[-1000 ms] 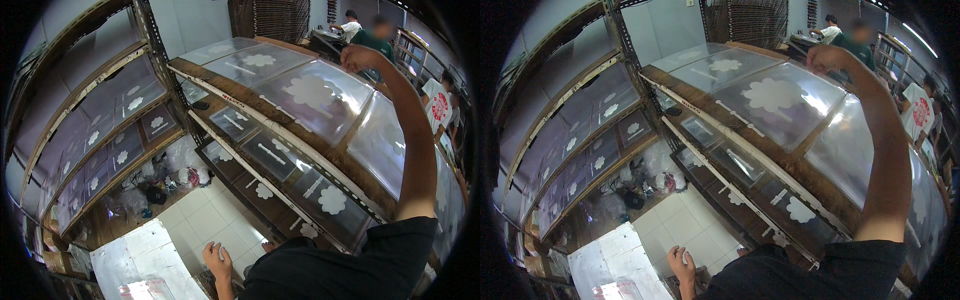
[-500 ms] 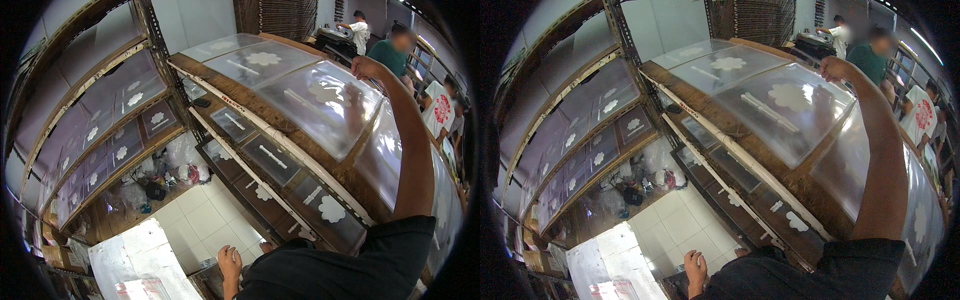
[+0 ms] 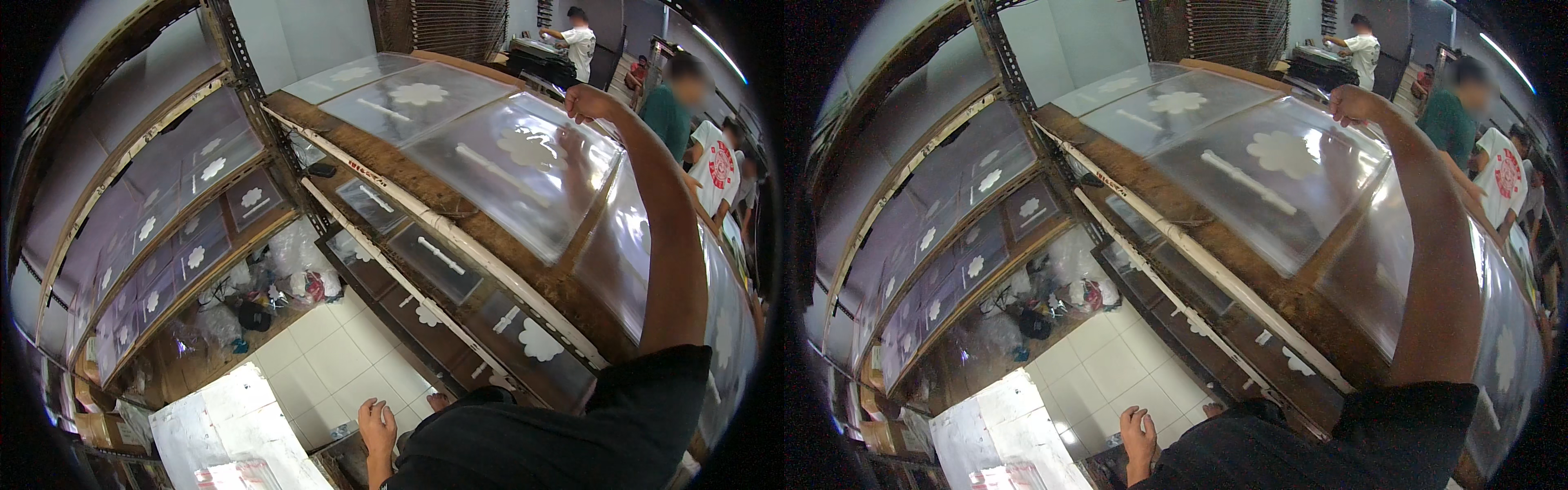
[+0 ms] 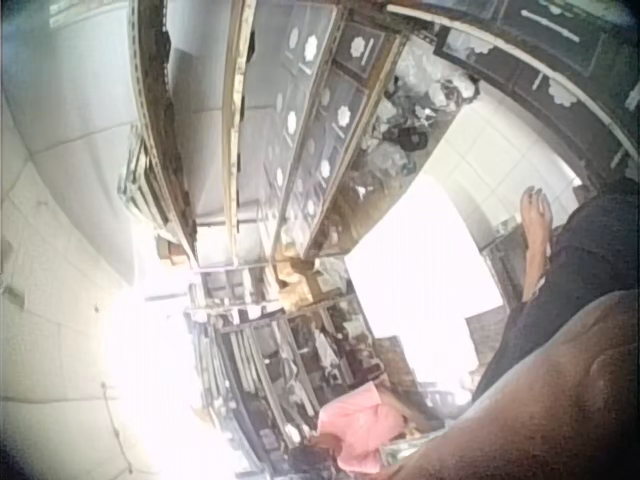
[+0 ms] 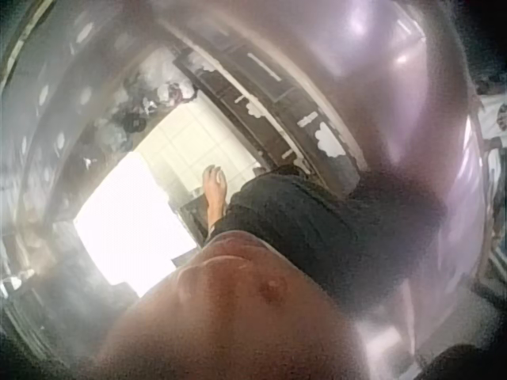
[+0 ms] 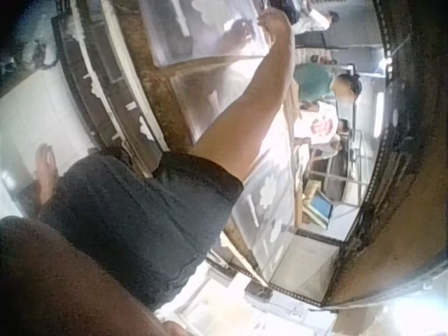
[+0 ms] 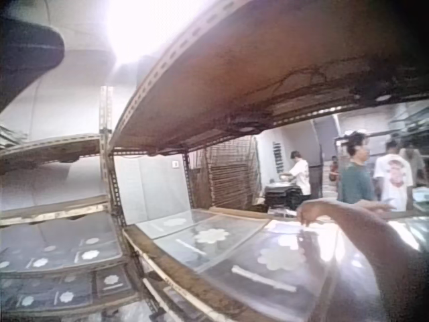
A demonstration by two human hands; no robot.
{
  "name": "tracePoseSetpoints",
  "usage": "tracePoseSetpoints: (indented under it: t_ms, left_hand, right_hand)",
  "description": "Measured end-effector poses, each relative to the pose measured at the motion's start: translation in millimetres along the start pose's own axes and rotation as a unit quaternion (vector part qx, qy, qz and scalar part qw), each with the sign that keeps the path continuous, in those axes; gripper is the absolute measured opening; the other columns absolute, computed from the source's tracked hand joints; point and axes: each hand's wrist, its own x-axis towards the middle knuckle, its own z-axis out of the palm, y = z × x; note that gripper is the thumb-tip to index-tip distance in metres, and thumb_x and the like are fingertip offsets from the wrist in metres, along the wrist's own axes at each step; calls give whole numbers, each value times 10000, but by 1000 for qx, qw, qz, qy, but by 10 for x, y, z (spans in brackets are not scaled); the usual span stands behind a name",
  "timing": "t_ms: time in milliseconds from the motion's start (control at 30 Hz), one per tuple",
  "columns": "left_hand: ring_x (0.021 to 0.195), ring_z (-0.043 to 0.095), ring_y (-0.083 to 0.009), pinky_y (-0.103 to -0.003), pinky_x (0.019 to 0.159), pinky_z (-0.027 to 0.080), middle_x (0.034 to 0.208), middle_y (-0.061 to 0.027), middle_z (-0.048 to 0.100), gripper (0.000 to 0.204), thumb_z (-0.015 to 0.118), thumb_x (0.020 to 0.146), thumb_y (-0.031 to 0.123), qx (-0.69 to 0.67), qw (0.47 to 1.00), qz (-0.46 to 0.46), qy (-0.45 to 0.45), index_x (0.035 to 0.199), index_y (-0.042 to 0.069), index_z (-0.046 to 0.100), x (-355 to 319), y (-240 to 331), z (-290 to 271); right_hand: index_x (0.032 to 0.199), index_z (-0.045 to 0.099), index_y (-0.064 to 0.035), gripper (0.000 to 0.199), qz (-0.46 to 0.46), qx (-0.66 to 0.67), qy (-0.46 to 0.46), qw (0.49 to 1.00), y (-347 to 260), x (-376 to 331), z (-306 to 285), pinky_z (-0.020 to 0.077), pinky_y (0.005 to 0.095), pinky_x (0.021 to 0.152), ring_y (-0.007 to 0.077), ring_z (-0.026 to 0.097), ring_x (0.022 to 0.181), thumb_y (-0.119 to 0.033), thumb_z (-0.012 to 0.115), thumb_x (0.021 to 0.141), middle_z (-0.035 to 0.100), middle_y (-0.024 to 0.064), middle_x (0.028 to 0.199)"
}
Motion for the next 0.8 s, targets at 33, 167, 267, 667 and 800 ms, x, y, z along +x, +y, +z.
tracePoseSetpoints:
  t_ms: [33,167,267,667,800]
  left_hand:
    - [1027,595,-362,-444,899,482,1145,-187,615,173,658,840,72,-2,1000,-3,-3,990,2,709,-3,9,2]
    - [1049,592,-373,-448,916,481,1150,-196,612,184,656,843,79,6,1000,-13,-11,1004,2,704,-35,-18,2]
    - [1067,589,-379,-451,926,480,1157,-200,606,188,653,844,82,1,1000,-20,-10,1008,2,701,-71,-51,17]
    - [1072,576,-395,-467,926,470,1142,-215,597,186,634,868,76,-12,1000,-12,-18,1019,-21,683,-122,-50,55]
    - [1070,581,-389,-455,930,472,1133,-216,597,181,623,871,63,-15,1000,-13,-24,1014,-29,685,-126,-55,70]
  right_hand:
    - [964,614,-59,138,-5,-5,0,1000,86,47,-33,487,328,439,179,718,714,-20,575,837,701,95,883]
    - [969,625,-48,140,-29,8,3,1000,230,123,-21,463,339,386,195,724,703,-46,603,831,693,119,822]
    - [940,636,-42,133,-45,-32,7,998,175,155,0,448,332,375,200,720,689,-38,587,816,667,111,748]
    - [834,714,-75,155,-138,-202,114,963,30,11,-85,534,415,670,258,683,745,-56,644,698,715,138,803]
    - [846,738,-87,175,-137,-217,68,964,-71,-97,-142,536,425,697,258,689,774,-87,642,699,726,130,831]
